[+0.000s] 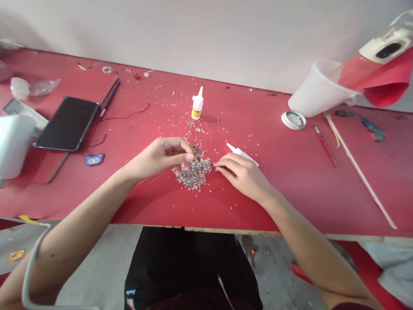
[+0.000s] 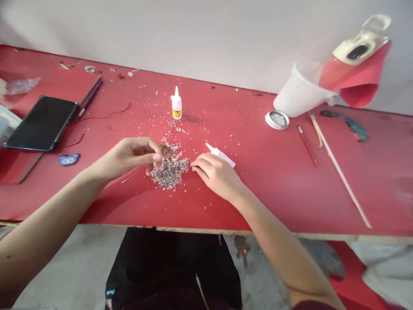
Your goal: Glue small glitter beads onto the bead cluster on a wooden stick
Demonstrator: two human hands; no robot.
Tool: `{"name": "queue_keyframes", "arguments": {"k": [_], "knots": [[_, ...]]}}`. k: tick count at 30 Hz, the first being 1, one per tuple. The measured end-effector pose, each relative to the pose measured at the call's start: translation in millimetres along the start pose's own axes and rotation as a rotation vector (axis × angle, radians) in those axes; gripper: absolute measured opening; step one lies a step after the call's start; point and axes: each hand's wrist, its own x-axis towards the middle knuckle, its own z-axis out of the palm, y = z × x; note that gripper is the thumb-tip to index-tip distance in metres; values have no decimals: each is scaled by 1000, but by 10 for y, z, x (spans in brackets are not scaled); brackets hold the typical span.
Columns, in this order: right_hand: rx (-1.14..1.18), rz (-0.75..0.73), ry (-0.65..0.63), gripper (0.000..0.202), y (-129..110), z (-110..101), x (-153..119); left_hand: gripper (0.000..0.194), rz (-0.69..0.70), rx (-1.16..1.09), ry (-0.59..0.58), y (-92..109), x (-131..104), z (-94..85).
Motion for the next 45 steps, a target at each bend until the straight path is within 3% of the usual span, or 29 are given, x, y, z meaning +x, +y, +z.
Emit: {"name": "queue_keyframes", "arguments": {"k": [12,45], "knots": [[256,196,33,12,-80,-61,18,17,-61,-15,26,-12,-2,4],[534,390,75,16,-107,-62,11,16,-81,-4,-5,-41,9,-22]]}}
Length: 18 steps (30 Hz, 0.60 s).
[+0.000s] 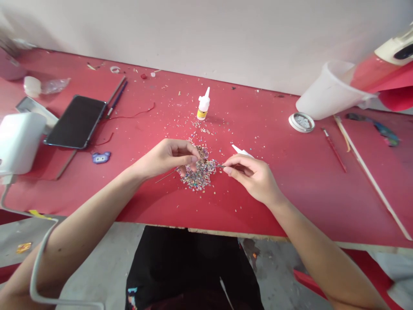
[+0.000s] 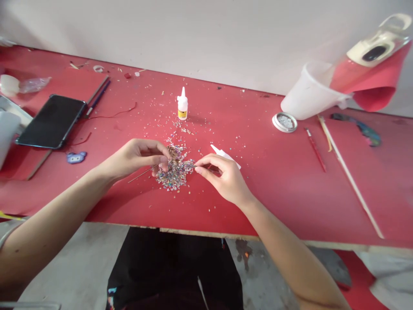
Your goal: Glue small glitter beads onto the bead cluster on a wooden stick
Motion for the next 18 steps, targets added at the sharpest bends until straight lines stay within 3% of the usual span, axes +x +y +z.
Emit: {"name": "queue_keyframes", "arguments": {"k": [18], "knots": [[13,2,8,16,9,10,-1,13,-22,20,-31,-48,28,0]]}}
